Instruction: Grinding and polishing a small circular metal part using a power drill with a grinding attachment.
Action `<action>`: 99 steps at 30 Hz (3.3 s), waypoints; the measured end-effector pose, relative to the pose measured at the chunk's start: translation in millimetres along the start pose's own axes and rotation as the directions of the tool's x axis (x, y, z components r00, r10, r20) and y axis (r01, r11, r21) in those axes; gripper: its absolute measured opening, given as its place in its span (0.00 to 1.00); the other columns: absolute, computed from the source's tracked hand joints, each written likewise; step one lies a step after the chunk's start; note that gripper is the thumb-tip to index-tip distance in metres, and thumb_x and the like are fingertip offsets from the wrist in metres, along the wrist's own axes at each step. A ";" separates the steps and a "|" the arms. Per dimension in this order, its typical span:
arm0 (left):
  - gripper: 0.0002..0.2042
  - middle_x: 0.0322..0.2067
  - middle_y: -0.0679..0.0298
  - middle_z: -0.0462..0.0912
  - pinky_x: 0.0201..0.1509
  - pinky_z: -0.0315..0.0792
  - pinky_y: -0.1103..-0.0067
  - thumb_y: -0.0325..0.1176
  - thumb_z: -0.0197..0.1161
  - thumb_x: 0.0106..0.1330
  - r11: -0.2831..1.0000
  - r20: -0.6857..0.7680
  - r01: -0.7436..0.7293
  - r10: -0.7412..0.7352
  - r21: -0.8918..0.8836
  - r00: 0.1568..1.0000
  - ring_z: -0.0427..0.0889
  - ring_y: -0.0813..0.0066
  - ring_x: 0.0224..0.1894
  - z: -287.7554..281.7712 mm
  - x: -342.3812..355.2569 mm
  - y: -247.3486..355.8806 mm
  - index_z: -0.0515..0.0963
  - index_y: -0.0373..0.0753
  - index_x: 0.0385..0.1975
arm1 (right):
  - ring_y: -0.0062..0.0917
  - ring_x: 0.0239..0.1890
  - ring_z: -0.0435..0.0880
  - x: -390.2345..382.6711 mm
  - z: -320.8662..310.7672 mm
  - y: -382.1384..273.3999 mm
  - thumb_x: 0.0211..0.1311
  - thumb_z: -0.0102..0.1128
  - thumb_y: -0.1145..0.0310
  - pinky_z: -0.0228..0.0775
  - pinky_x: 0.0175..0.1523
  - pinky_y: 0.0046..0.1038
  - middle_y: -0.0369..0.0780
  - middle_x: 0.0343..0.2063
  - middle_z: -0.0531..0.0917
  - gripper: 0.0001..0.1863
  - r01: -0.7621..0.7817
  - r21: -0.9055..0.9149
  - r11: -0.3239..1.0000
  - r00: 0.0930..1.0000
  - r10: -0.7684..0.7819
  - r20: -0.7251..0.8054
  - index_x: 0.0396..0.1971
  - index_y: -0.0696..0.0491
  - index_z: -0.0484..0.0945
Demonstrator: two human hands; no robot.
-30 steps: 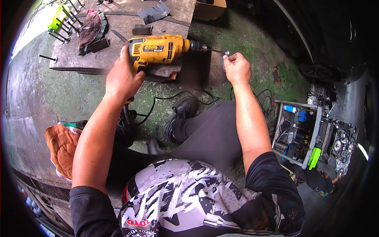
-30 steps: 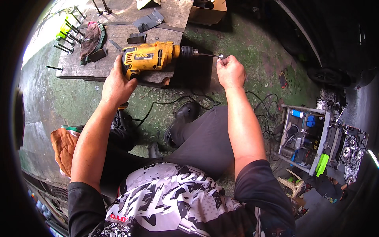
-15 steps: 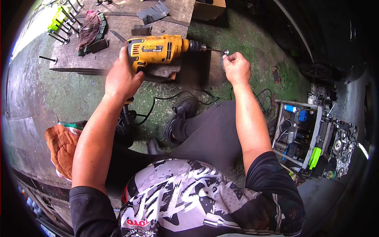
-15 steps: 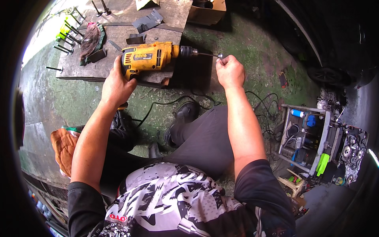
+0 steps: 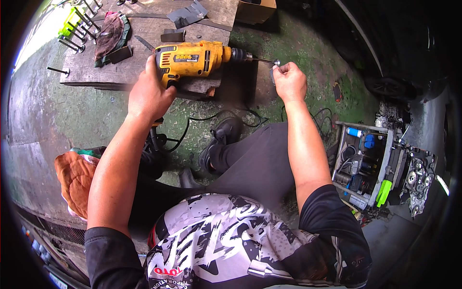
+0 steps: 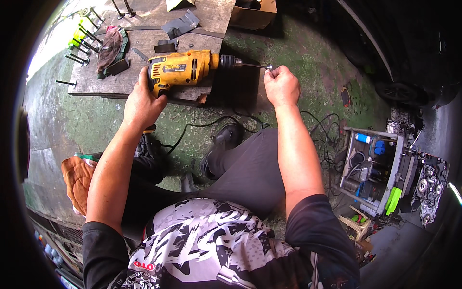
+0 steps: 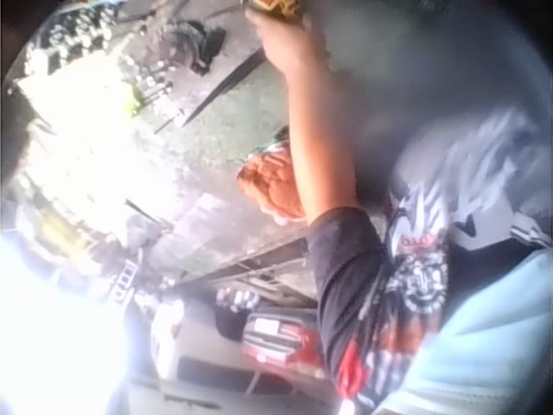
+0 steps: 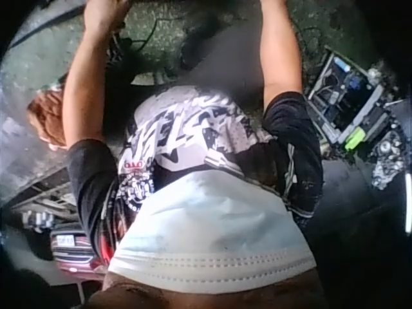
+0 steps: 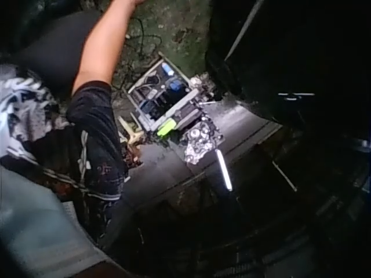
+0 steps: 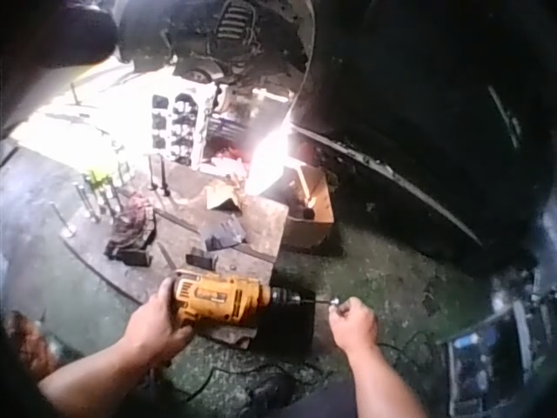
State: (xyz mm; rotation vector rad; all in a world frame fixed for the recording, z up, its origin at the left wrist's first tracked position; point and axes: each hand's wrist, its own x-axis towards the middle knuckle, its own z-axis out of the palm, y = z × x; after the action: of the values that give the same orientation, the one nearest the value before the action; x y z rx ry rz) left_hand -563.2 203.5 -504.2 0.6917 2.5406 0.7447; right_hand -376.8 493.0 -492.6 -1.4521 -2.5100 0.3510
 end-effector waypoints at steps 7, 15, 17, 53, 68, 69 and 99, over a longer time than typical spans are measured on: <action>0.45 0.56 0.35 0.74 0.62 0.71 0.60 0.36 0.67 0.53 1.000 -0.012 -0.008 0.008 0.003 1.000 0.77 0.39 0.58 2.5 0.8 -3.0 0.52 0.34 0.71 | 0.39 0.35 0.88 -0.6 -0.8 -1.9 0.56 0.69 0.57 0.78 0.44 0.38 0.44 0.28 0.87 0.12 -0.022 -0.018 1.000 1.000 0.022 0.009 0.28 0.51 0.82; 0.45 0.57 0.35 0.74 0.63 0.71 0.61 0.36 0.67 0.53 1.000 -0.007 0.006 -0.006 0.011 1.000 0.76 0.41 0.58 1.9 0.9 -2.7 0.52 0.33 0.71 | 0.40 0.35 0.88 -0.2 -1.3 -3.2 0.56 0.69 0.56 0.78 0.44 0.38 0.44 0.28 0.87 0.13 -0.031 -0.020 0.999 0.999 0.031 0.009 0.29 0.52 0.83; 0.45 0.56 0.35 0.74 0.63 0.71 0.62 0.36 0.67 0.53 1.000 -0.014 -0.003 0.003 0.018 1.000 0.77 0.41 0.58 2.3 1.2 -3.0 0.52 0.33 0.71 | 0.40 0.35 0.88 0.5 -1.5 -2.4 0.56 0.69 0.56 0.78 0.44 0.37 0.45 0.28 0.87 0.14 -0.034 0.003 0.999 0.999 0.034 0.001 0.28 0.52 0.83; 0.46 0.50 0.39 0.78 0.56 0.76 0.61 0.37 0.69 0.54 0.999 -0.048 -0.014 0.016 0.041 0.999 0.81 0.43 0.51 7.0 3.9 -9.8 0.52 0.36 0.72 | 0.16 0.34 0.82 53.6 -30.9 20.3 0.64 0.67 0.68 0.77 0.40 0.23 0.35 0.35 0.86 0.10 0.008 0.314 0.949 0.894 -0.148 0.424 0.39 0.58 0.84; 0.45 0.48 0.38 0.79 0.55 0.77 0.61 0.38 0.68 0.54 0.999 -0.069 -0.043 0.044 0.024 0.997 0.82 0.43 0.50 10.2 2.5 -12.9 0.53 0.34 0.71 | 0.29 0.33 0.87 70.3 -30.6 -22.2 0.47 0.74 0.64 0.78 0.43 0.32 0.45 0.30 0.88 0.15 0.191 -0.174 0.966 0.885 -0.093 0.456 0.33 0.56 0.86; 0.45 0.49 0.38 0.79 0.55 0.77 0.61 0.38 0.68 0.54 0.999 -0.071 -0.047 0.049 0.023 0.996 0.82 0.43 0.50 10.4 2.9 -12.4 0.53 0.34 0.71 | 0.29 0.33 0.87 69.5 -30.2 -21.3 0.47 0.74 0.64 0.78 0.43 0.32 0.45 0.30 0.88 0.14 0.185 -0.170 0.968 0.901 -0.098 0.423 0.33 0.56 0.86; 0.44 0.52 0.36 0.77 0.59 0.74 0.60 0.37 0.66 0.53 1.000 -0.043 -0.005 0.004 -0.012 0.999 0.80 0.41 0.53 6.7 3.2 -12.0 0.52 0.37 0.72 | 0.23 0.31 0.86 99.3 -43.4 -28.0 0.49 0.74 0.67 0.78 0.42 0.28 0.42 0.28 0.88 0.11 0.225 -0.032 0.974 0.840 -0.178 0.513 0.31 0.56 0.87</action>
State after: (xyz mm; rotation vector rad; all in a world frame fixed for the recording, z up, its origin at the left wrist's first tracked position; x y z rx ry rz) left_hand -566.6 199.1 -517.1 0.6847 2.5714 0.7839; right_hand -434.9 570.0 -435.7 -1.2247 -3.1015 0.6650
